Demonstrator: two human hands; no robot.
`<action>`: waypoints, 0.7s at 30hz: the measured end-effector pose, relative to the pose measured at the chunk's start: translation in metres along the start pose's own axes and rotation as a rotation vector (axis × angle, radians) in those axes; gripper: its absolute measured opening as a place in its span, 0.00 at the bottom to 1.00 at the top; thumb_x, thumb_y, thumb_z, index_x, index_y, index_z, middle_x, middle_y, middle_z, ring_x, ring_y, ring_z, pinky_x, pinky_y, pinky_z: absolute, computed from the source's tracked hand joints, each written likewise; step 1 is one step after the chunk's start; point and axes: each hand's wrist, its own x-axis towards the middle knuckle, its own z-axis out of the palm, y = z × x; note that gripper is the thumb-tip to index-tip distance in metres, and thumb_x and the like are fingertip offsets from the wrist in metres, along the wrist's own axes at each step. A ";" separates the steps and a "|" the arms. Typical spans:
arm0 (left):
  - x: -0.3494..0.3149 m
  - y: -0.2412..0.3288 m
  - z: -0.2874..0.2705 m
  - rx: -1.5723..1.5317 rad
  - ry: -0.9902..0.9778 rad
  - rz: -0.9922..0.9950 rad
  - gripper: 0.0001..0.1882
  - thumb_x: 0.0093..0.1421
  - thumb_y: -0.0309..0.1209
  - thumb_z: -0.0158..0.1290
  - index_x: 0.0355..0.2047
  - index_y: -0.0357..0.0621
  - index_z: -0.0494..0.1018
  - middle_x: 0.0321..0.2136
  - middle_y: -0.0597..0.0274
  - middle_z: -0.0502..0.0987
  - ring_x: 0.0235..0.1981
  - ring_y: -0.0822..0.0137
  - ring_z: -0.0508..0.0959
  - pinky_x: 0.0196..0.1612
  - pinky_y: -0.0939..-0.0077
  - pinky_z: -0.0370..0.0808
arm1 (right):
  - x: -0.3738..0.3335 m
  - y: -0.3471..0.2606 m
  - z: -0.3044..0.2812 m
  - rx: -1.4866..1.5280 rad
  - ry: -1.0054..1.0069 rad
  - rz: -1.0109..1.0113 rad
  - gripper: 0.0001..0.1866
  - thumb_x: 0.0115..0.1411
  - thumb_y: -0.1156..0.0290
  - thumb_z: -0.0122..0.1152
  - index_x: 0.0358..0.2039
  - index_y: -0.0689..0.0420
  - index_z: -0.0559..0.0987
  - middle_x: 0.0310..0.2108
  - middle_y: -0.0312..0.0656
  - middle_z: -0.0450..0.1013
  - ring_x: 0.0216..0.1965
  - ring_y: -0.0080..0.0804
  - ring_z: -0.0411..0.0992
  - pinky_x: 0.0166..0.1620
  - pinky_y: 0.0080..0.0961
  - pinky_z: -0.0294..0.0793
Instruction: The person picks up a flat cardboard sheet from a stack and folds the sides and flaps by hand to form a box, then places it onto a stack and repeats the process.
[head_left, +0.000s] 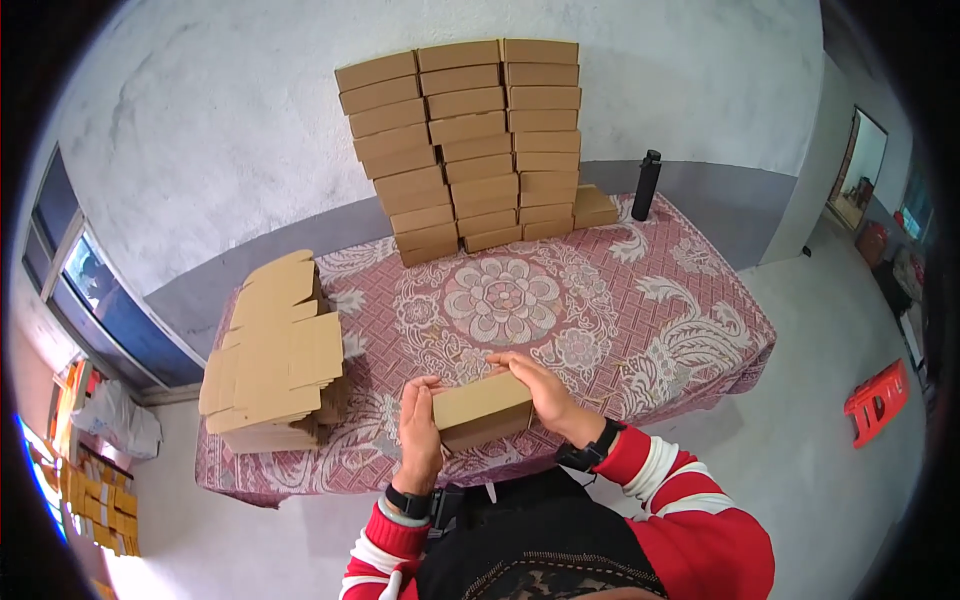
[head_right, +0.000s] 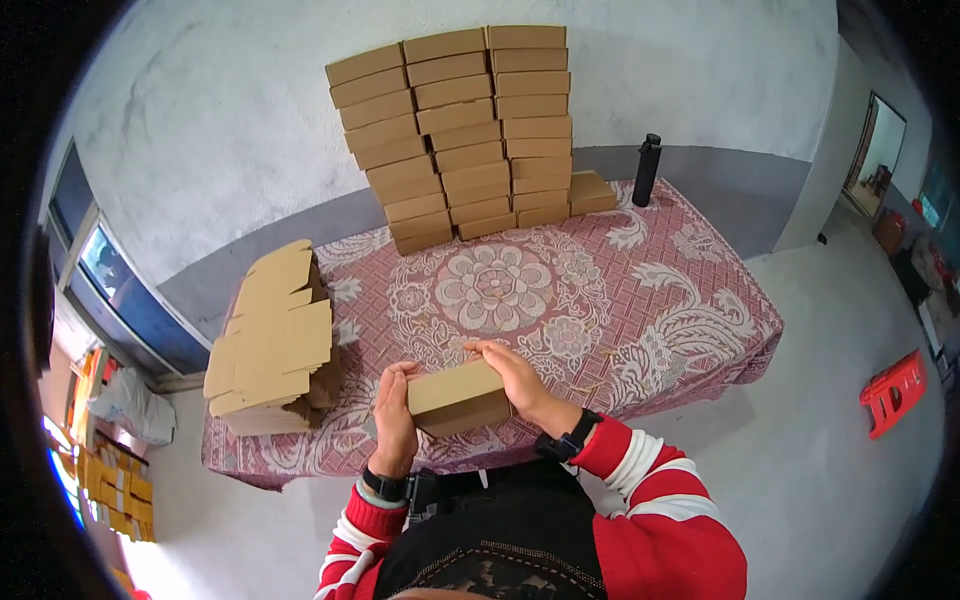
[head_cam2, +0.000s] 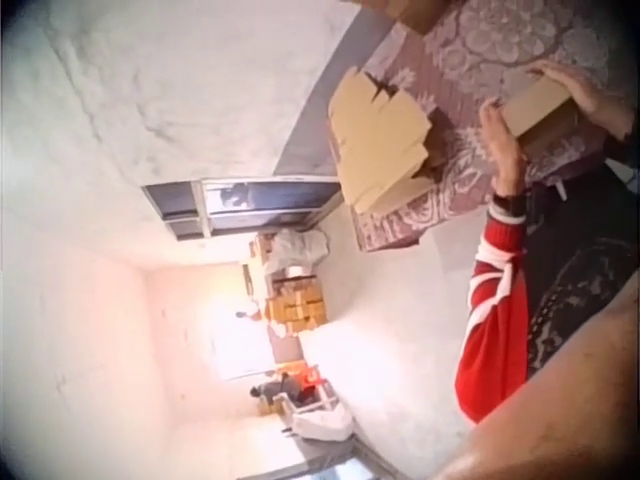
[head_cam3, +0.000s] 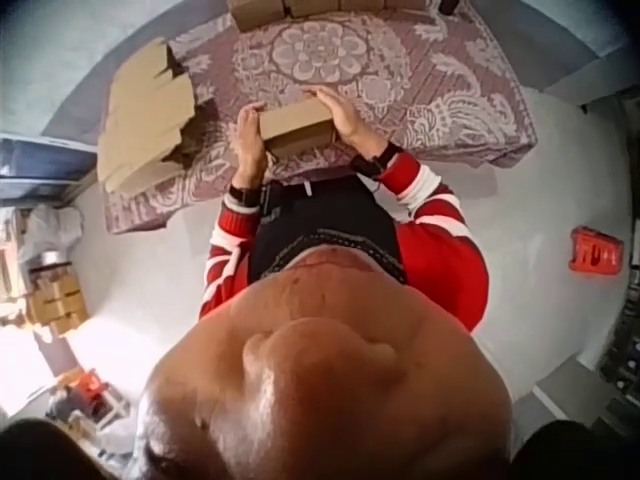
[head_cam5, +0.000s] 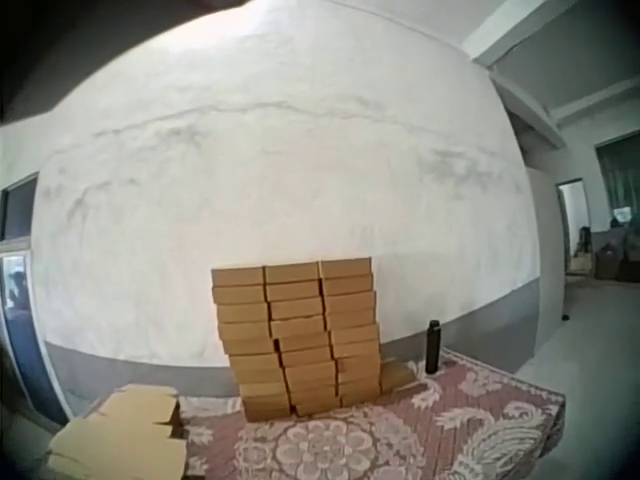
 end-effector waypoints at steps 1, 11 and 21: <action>0.002 -0.002 -0.001 -0.036 -0.013 -0.009 0.12 0.71 0.29 0.38 0.43 0.39 0.72 0.39 0.63 0.75 0.41 0.72 0.73 0.47 0.78 0.69 | 0.001 -0.001 0.001 -0.005 -0.002 -0.004 0.22 0.72 0.65 0.37 0.59 0.62 0.70 0.46 0.41 0.74 0.49 0.27 0.71 0.56 0.25 0.66; 0.011 -0.008 -0.007 0.050 -0.069 0.037 0.15 0.73 0.34 0.37 0.45 0.38 0.70 0.40 0.62 0.75 0.41 0.71 0.73 0.48 0.75 0.69 | 0.008 0.005 -0.008 -0.100 0.029 -0.049 0.20 0.72 0.66 0.39 0.55 0.62 0.74 0.47 0.41 0.74 0.49 0.26 0.71 0.56 0.24 0.67; 0.007 -0.007 -0.002 -0.058 -0.097 0.029 0.19 0.74 0.41 0.37 0.47 0.38 0.70 0.41 0.63 0.74 0.43 0.70 0.72 0.51 0.74 0.67 | 0.019 0.016 -0.010 0.044 0.038 -0.020 0.17 0.71 0.64 0.43 0.46 0.59 0.78 0.40 0.39 0.76 0.42 0.25 0.73 0.48 0.24 0.71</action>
